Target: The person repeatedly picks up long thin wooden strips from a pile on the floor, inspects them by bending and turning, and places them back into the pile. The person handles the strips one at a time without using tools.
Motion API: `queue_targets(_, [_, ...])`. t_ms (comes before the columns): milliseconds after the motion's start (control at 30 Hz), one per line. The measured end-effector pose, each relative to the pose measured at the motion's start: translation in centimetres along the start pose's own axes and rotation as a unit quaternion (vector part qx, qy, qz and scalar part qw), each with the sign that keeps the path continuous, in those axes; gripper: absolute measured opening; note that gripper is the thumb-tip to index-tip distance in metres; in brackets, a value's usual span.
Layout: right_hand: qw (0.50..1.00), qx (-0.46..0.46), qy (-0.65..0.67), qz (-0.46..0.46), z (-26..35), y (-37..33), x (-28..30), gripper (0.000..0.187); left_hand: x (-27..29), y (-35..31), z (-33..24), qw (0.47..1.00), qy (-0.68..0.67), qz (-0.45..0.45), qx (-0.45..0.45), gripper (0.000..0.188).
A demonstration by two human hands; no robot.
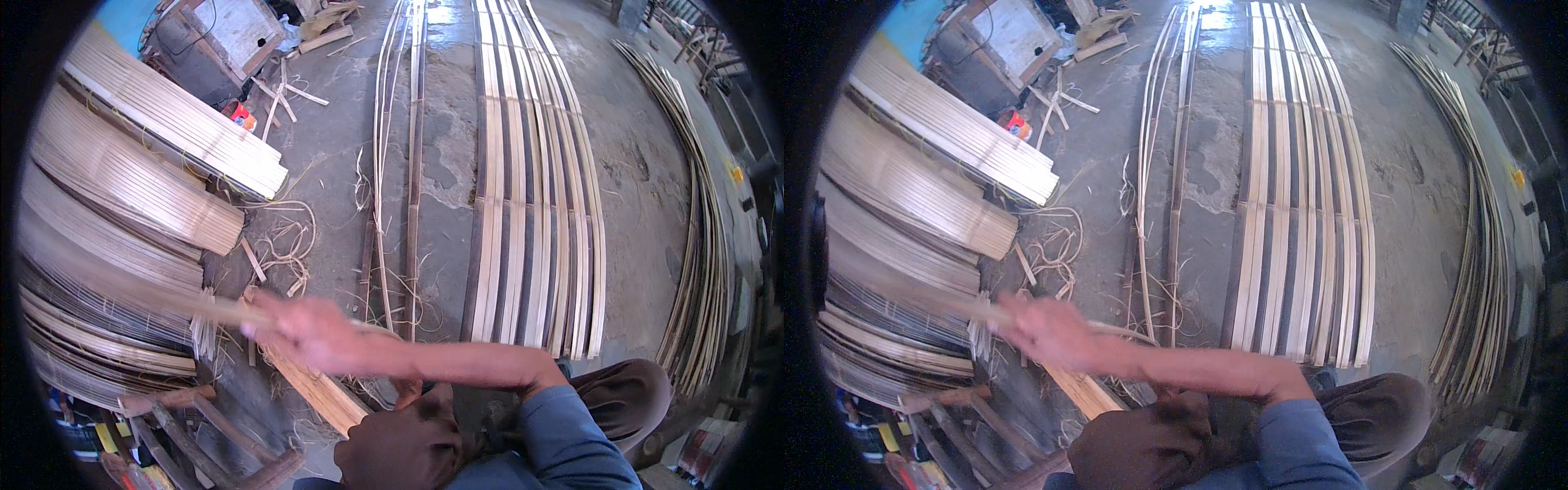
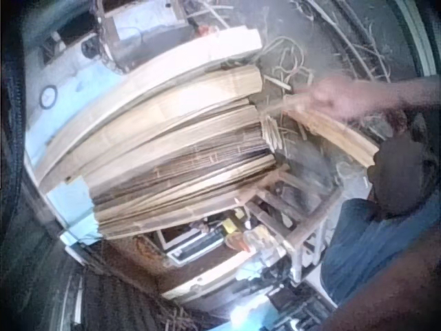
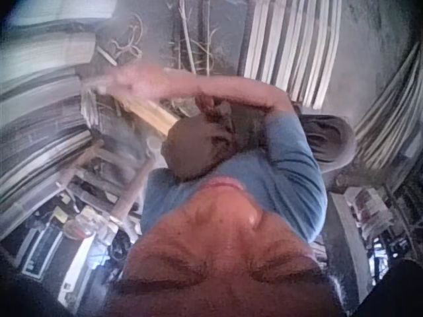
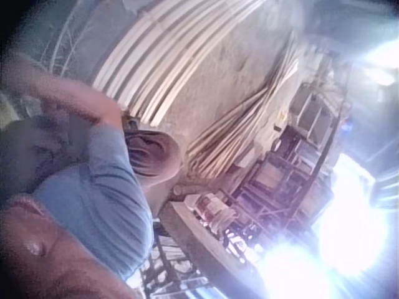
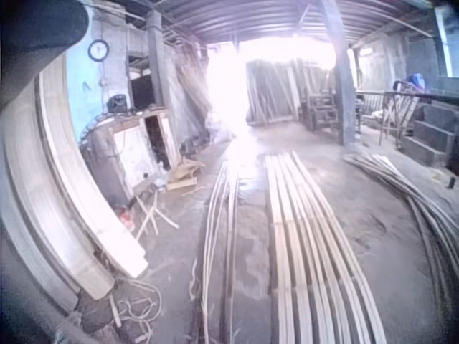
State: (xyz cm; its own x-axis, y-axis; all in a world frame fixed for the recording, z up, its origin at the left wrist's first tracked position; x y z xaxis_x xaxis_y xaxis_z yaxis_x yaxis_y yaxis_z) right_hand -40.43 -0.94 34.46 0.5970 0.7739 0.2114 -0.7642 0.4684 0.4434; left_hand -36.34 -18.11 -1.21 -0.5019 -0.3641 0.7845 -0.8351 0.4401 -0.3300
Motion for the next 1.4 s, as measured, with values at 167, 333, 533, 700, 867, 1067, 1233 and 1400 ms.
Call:
queue_targets(167, [0.991,0.057,-0.067,0.102,0.1,-1.8,-5.9,0.027,1.7,-0.7,0.5,0.993,-0.115,0.019,0.006,0.056])
queue_targets(333, [0.957,-0.202,0.185,-0.099,-6.4,7.0,7.3,0.049,4.0,-0.7,1.0,0.965,-0.261,0.007,0.018,0.056])
queue_targets(533, [0.814,-0.306,0.434,-0.237,-23.2,1.4,13.2,0.039,3.3,-3.0,0.7,0.958,-0.190,0.212,0.038,0.047])
queue_targets(700, [0.764,-0.397,0.450,-0.237,-27.3,-6.6,7.1,0.039,8.3,2.1,-10.8,0.929,-0.056,-0.059,-0.360,0.036])
queue_targets(867, [0.863,-0.382,0.313,-0.110,-28.2,-11.7,0.2,0.057,7.7,6.7,-16.7,0.963,-0.101,0.154,-0.196,0.034])
queue_targets(1067, [0.854,-0.343,0.357,-0.161,-25.5,-9.0,7.2,0.064,6.4,2.0,-12.3,0.944,-0.191,0.262,-0.064,0.031])
queue_targets(1233, [0.851,-0.396,0.232,-0.256,-27.7,-8.0,9.4,0.063,4.7,-1.1,-10.3,0.896,-0.267,0.355,0.023,0.033])
queue_targets(1400, [0.865,-0.406,0.173,-0.236,-26.4,-8.4,7.5,0.054,4.4,-0.3,-8.2,0.883,-0.268,0.384,0.026,0.035])
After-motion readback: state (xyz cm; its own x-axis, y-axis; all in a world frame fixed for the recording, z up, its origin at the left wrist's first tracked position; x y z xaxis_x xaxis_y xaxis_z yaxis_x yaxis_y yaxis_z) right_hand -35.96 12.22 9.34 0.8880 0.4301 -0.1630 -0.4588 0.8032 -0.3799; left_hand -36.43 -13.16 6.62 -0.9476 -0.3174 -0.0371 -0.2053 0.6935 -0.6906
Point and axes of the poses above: each hand's wrist, its own y-axis towards the middle knuckle, its own x-axis out of the back of the hand, z = x × y, the point moved 6 cm from there along y, towards the middle knuckle, and after that the axes turned 1 degree about y, right-handed, at the moved point
